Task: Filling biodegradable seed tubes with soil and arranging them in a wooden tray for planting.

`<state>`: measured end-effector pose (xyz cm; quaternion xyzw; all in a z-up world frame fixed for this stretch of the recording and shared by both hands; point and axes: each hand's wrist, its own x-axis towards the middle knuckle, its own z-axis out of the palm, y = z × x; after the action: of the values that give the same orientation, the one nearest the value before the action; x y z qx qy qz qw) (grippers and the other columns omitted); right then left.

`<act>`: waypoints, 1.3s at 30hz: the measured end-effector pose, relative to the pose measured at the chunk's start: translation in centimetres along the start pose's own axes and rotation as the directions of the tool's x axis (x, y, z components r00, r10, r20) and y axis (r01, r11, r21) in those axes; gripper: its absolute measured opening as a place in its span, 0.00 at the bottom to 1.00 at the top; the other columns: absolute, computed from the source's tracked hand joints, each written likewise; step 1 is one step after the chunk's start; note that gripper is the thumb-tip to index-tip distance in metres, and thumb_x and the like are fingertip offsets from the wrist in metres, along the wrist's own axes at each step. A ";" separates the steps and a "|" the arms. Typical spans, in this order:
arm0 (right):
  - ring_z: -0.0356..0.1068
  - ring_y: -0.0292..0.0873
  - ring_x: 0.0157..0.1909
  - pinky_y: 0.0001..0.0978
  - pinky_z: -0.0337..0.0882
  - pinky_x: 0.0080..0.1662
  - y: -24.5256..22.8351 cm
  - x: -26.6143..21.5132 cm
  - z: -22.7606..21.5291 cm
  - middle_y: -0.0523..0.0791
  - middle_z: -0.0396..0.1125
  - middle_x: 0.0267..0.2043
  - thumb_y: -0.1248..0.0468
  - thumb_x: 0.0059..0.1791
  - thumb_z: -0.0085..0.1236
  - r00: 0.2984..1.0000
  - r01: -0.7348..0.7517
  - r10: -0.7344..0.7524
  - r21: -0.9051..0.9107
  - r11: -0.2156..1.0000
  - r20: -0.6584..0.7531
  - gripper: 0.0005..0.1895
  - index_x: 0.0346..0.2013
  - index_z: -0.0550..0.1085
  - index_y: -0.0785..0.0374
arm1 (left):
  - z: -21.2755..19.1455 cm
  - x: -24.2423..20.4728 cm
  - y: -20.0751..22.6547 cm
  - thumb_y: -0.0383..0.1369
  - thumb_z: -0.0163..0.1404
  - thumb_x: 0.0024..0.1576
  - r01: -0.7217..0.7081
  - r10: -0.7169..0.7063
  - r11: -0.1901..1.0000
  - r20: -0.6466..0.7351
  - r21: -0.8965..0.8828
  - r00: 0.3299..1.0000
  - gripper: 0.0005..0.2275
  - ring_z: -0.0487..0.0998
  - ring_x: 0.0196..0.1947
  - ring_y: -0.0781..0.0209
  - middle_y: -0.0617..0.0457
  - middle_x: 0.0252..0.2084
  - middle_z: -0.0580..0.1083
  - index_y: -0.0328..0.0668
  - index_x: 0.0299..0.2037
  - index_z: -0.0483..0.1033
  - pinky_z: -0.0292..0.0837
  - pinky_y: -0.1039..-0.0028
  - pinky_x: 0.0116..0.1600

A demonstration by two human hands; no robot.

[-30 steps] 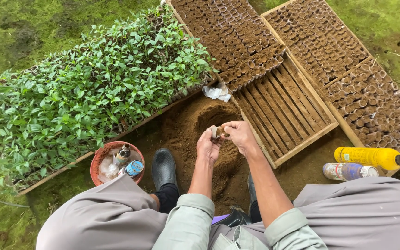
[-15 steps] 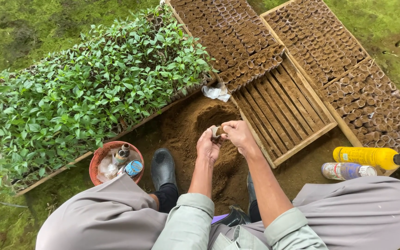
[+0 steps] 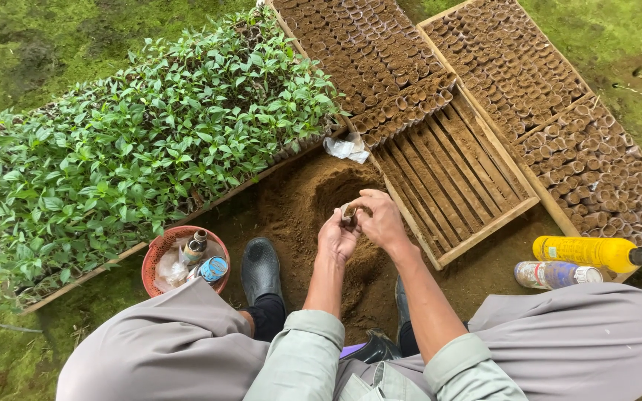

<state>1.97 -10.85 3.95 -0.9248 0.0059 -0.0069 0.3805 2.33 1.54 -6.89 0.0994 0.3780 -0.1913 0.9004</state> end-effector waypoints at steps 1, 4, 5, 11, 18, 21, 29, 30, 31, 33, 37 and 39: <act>0.69 0.52 0.62 0.42 0.67 0.64 0.2 -0.1 0.5 0.47 0.73 0.53 0.66 0.43 0.61 1.000 0.000 0.000 0.000 1.000 0.000 0.14 0.39 0.85 0.46 | -0.3 0.4 0.0 0.33 0.46 0.66 0.000 0.000 1.000 0.000 0.000 1.000 0.10 0.83 0.38 0.43 0.34 0.43 0.77 0.32 0.46 0.74 0.87 0.54 0.45; 0.65 0.56 0.66 0.46 0.62 0.68 0.2 -0.5 1.2 0.49 0.72 0.56 0.65 0.41 0.64 0.997 0.070 -0.066 -0.105 0.992 0.034 0.15 0.39 0.85 0.45 | -0.2 0.3 0.0 0.34 0.47 0.66 0.016 -0.016 1.000 0.005 0.006 1.000 0.09 0.82 0.34 0.51 0.41 0.39 0.77 0.35 0.46 0.74 0.86 0.61 0.43; 0.64 0.57 0.66 0.47 0.62 0.68 -0.1 -0.6 1.0 0.51 0.71 0.56 0.65 0.42 0.62 0.996 0.080 -0.075 -0.104 0.991 0.051 0.11 0.36 0.84 0.47 | 0.5 -0.6 0.3 0.34 0.47 0.66 0.026 -0.026 1.000 0.004 -0.004 1.000 0.10 0.81 0.36 0.53 0.41 0.41 0.77 0.34 0.47 0.73 0.85 0.63 0.43; 0.64 0.59 0.66 0.48 0.62 0.67 -1.2 -0.8 0.0 0.52 0.71 0.57 0.66 0.43 0.60 0.990 0.134 -0.128 -0.111 0.985 0.055 0.07 0.31 0.83 0.51 | 1.1 -0.9 0.8 0.36 0.47 0.67 0.097 -0.099 0.989 -0.017 -0.109 0.995 0.13 0.77 0.39 0.54 0.40 0.46 0.74 0.32 0.53 0.71 0.81 0.69 0.43; 0.62 0.57 0.68 0.48 0.60 0.69 -0.5 -0.6 0.2 0.52 0.68 0.60 0.65 0.44 0.60 0.990 0.132 -0.125 -0.115 0.984 0.066 0.14 0.42 0.82 0.49 | 1.8 -1.1 1.1 0.35 0.47 0.67 0.040 -0.040 0.999 -0.010 -0.022 0.999 0.11 0.79 0.41 0.54 0.43 0.45 0.75 0.33 0.49 0.73 0.78 0.73 0.41; 0.60 0.59 0.70 0.50 0.58 0.70 0.0 -0.6 0.7 0.54 0.66 0.62 0.65 0.44 0.60 0.991 0.115 -0.107 -0.111 0.987 0.074 0.18 0.49 0.80 0.52 | 2.7 -2.6 1.3 0.33 0.48 0.66 0.010 -0.010 1.000 -0.015 0.005 1.000 0.09 0.80 0.40 0.48 0.39 0.44 0.76 0.32 0.46 0.74 0.78 0.72 0.38; 0.59 0.61 0.70 0.50 0.58 0.70 -0.1 -1.1 1.9 0.54 0.66 0.62 0.61 0.45 0.63 0.989 0.139 -0.129 -0.175 0.975 0.069 0.16 0.47 0.81 0.46 | 4.0 -4.1 0.9 0.29 0.48 0.66 -0.070 0.070 0.997 0.015 0.032 0.997 0.08 0.82 0.42 0.51 0.38 0.46 0.77 0.29 0.47 0.75 0.81 0.76 0.41; 0.61 0.60 0.69 0.48 0.60 0.69 -0.2 -1.1 2.1 0.53 0.68 0.60 0.61 0.45 0.64 0.989 0.145 -0.141 -0.168 0.975 0.034 0.11 0.42 0.84 0.46 | 4.0 -3.8 1.0 0.28 0.47 0.66 -0.055 0.055 0.998 -0.001 0.006 0.998 0.08 0.82 0.43 0.49 0.36 0.46 0.76 0.27 0.47 0.74 0.82 0.73 0.43; 0.61 0.60 0.69 0.48 0.60 0.69 0.0 -0.9 2.3 0.53 0.68 0.60 0.61 0.45 0.64 0.989 0.146 -0.143 -0.168 0.975 0.032 0.11 0.42 0.84 0.46 | 4.3 -3.9 1.1 0.28 0.47 0.66 -0.055 0.055 0.998 0.002 0.006 0.998 0.08 0.82 0.43 0.49 0.36 0.46 0.76 0.27 0.47 0.74 0.82 0.73 0.43; 0.62 0.59 0.68 0.47 0.63 0.68 0.4 -0.9 2.6 0.52 0.70 0.58 0.62 0.45 0.64 0.988 0.153 -0.155 -0.169 0.974 0.001 0.09 0.39 0.84 0.48 | 4.8 -4.3 1.2 0.28 0.46 0.66 -0.043 0.043 0.999 -0.043 -0.007 0.998 0.08 0.81 0.41 0.51 0.38 0.45 0.75 0.27 0.46 0.73 0.82 0.76 0.40; 0.62 0.58 0.67 0.47 0.64 0.67 0.1 -0.9 2.7 0.51 0.70 0.57 0.62 0.46 0.64 0.985 0.159 -0.167 -0.177 0.971 -0.032 0.08 0.39 0.84 0.49 | 5.3 -5.1 1.7 0.31 0.47 0.66 0.011 -0.011 1.000 -0.103 0.000 0.995 0.08 0.78 0.37 0.57 0.45 0.41 0.71 0.31 0.46 0.71 0.79 0.83 0.35; 0.63 0.57 0.67 0.46 0.65 0.66 -0.1 -0.8 2.5 0.51 0.71 0.57 0.61 0.46 0.64 0.982 0.171 -0.182 -0.197 0.965 -0.040 0.08 0.39 0.84 0.51 | 3.4 -2.9 1.8 0.31 0.47 0.65 0.069 -0.058 0.997 -0.221 0.044 0.974 0.08 0.75 0.34 0.53 0.44 0.36 0.66 0.31 0.43 0.68 0.83 0.77 0.31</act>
<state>1.25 -9.04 2.23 -0.9535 -0.0649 -0.0669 0.2865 3.39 2.87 -2.35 0.1309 0.4730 -0.2175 0.8437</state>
